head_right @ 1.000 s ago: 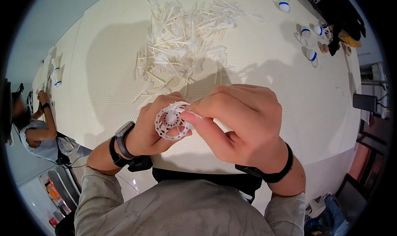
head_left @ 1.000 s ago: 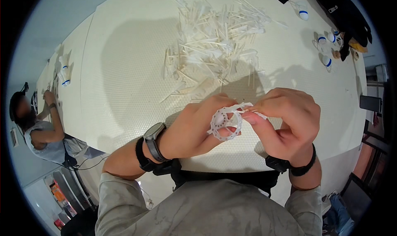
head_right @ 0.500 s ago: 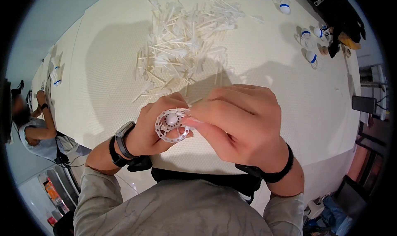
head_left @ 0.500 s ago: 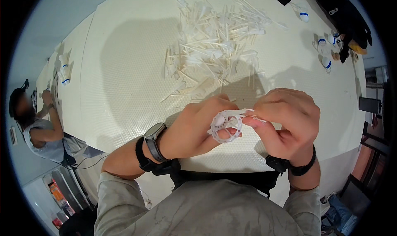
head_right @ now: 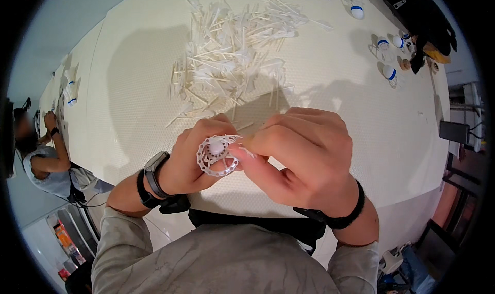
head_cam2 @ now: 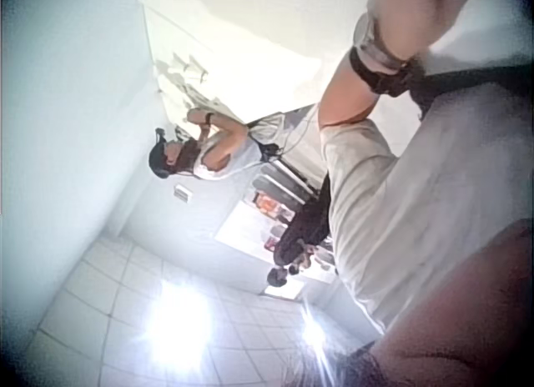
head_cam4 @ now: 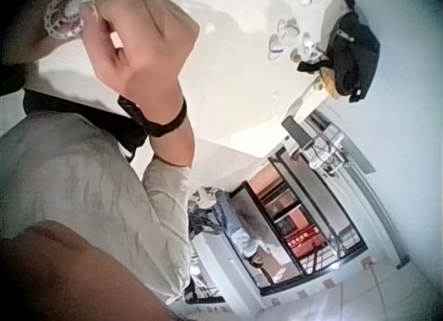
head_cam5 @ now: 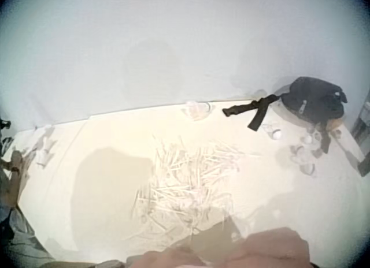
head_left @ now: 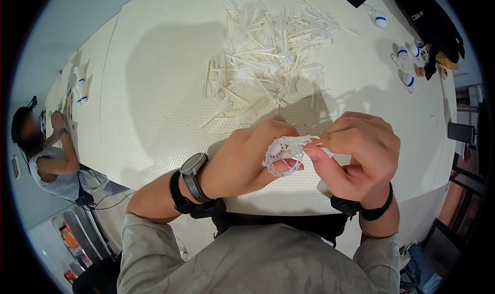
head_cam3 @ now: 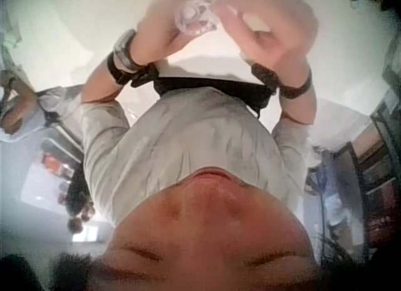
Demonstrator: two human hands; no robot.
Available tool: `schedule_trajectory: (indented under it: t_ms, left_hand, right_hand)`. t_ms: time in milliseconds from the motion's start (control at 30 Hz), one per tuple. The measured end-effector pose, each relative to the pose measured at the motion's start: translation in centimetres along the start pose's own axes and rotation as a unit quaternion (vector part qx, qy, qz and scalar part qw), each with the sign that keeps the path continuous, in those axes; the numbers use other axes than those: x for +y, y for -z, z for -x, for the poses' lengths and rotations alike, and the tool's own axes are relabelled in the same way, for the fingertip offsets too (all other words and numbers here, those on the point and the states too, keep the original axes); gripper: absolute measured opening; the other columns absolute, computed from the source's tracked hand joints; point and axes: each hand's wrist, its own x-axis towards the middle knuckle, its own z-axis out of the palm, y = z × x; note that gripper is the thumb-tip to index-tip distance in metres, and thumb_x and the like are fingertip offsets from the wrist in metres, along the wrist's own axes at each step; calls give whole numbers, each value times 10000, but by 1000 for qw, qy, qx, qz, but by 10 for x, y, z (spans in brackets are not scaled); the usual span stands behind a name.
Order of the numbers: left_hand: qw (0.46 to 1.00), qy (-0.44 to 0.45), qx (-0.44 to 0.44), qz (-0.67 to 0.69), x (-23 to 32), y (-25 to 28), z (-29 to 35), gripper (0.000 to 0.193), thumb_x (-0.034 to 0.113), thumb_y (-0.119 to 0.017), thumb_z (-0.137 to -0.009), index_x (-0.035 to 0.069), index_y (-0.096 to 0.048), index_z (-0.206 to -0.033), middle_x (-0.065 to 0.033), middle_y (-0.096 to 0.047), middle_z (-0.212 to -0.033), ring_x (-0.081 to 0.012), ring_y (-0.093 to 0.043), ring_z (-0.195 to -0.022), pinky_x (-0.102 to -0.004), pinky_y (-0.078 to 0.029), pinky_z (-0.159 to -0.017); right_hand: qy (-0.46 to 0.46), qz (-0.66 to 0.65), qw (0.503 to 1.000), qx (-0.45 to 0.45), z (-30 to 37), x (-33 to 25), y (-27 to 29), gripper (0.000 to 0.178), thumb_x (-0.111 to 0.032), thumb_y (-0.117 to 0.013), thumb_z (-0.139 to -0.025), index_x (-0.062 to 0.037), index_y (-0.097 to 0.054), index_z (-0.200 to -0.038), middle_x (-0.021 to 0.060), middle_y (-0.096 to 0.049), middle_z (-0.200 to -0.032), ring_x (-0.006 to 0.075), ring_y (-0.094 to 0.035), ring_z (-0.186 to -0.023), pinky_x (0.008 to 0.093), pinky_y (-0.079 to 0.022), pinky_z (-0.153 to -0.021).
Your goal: The person assembles badminton shuttlecocks by hand. The person inserts individual feathers one by one into the pre-drilled holes of a shuttlecock base, securing them into the plastic frame to form the conical skirt.
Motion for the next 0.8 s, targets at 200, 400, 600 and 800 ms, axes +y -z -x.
schedule_trajectory:
  t_ms: [200,400,600,800]
  left_hand:
    - [998,30,13,53,-1,-5,6,360,138,-715,-935,34,-430,-1129,-134,-624,-936,-180,-639,-737,-282,-478,-609]
    - [994,43,9,101,-2,-5,7,382,127,-738,-920,35,-420,-1110,-127,-610,-943,-161,-617,-754,-276,-473,-618]
    - [999,20,-4,50,-1,-2,5,387,131,-753,-909,35,-434,-1107,-123,-614,-958,-184,-621,-754,-292,-478,-642]
    - [998,48,-8,33,0,0,7,472,251,-761,-892,43,-446,-1175,-194,-645,-1055,-404,-685,-843,-417,-550,-691]
  right_hand:
    - [13,-19,1000,-16,0,4,1,169,-5,-796,-694,-49,-669,-796,54,-589,-627,194,-547,-474,280,-410,-447]
    - [23,-33,999,-35,-1,7,4,183,-28,-800,-701,-43,-696,-850,61,-605,-647,205,-574,-500,287,-428,-461]
    - [17,-33,999,-16,-1,6,2,167,-13,-800,-704,-40,-703,-837,61,-621,-639,204,-588,-508,279,-442,-471]
    - [22,-6,1000,0,2,5,-2,188,-14,-811,-694,-35,-711,-852,64,-627,-655,202,-586,-514,280,-443,-475]
